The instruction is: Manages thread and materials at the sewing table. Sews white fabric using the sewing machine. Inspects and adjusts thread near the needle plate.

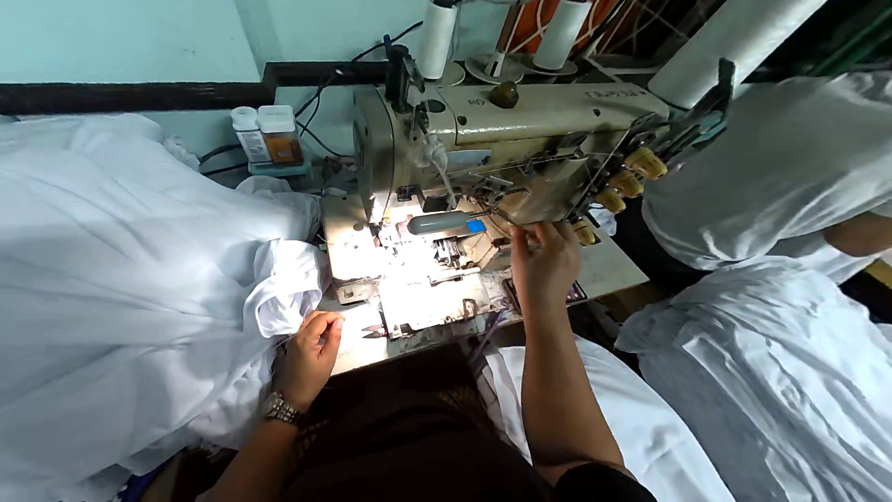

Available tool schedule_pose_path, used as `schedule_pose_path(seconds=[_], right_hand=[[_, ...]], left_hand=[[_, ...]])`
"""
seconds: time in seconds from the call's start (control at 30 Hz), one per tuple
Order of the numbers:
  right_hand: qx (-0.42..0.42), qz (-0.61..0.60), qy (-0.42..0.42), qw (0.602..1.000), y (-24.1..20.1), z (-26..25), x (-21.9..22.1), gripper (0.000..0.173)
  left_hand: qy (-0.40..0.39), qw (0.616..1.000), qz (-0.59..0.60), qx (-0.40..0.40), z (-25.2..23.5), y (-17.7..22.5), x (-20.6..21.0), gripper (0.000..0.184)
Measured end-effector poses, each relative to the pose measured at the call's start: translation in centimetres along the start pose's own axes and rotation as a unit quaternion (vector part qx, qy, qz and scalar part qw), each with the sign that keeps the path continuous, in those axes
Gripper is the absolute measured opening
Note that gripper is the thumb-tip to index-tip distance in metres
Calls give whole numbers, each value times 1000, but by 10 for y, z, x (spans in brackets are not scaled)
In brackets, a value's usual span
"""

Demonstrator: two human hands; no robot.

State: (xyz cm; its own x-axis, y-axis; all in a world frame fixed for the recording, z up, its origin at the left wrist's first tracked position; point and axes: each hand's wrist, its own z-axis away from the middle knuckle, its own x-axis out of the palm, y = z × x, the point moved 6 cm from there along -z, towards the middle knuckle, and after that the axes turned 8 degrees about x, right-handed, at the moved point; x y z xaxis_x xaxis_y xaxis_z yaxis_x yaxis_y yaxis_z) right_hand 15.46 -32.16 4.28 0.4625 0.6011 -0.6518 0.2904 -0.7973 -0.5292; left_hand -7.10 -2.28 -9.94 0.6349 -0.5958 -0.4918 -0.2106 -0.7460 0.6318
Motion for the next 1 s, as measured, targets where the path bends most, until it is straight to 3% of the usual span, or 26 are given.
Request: schedule_pose_path(seconds=[0.13, 0.23, 0.43, 0.57, 0.67, 0.77, 0.9, 1.0], right_hand=[[-75, -152, 76, 983, -3, 22, -46, 17], [-86, -246, 54, 964, 2, 33, -53, 17], [-24, -139, -100, 985, 24, 51, 4, 23], [-20, -155, -134, 979, 28, 53, 24, 21], [-40, -164, -206, 964, 31, 53, 37, 22], [-40, -192, -183, 963, 34, 54, 31, 23], [17, -314, -99, 944, 32, 51, -3, 23], [38, -365, -66, 928, 31, 50, -18, 18]], left_hand=[[-2, 1000, -1, -2, 0, 1, 0, 28], [-6, 1000, -8, -4, 0, 1, 0, 28], [-3, 1000, -17, -4, -1, 2, -1, 28], [0, 1000, -25, 10, -1, 5, -1, 28], [-13, 999, -1, 44, -13, 36, -2, 25], [-57, 990, 113, 63, -40, 79, 12, 24], [-184, 932, 290, -115, -75, 103, 52, 38], [-200, 903, 334, -184, -92, 105, 79, 39]])
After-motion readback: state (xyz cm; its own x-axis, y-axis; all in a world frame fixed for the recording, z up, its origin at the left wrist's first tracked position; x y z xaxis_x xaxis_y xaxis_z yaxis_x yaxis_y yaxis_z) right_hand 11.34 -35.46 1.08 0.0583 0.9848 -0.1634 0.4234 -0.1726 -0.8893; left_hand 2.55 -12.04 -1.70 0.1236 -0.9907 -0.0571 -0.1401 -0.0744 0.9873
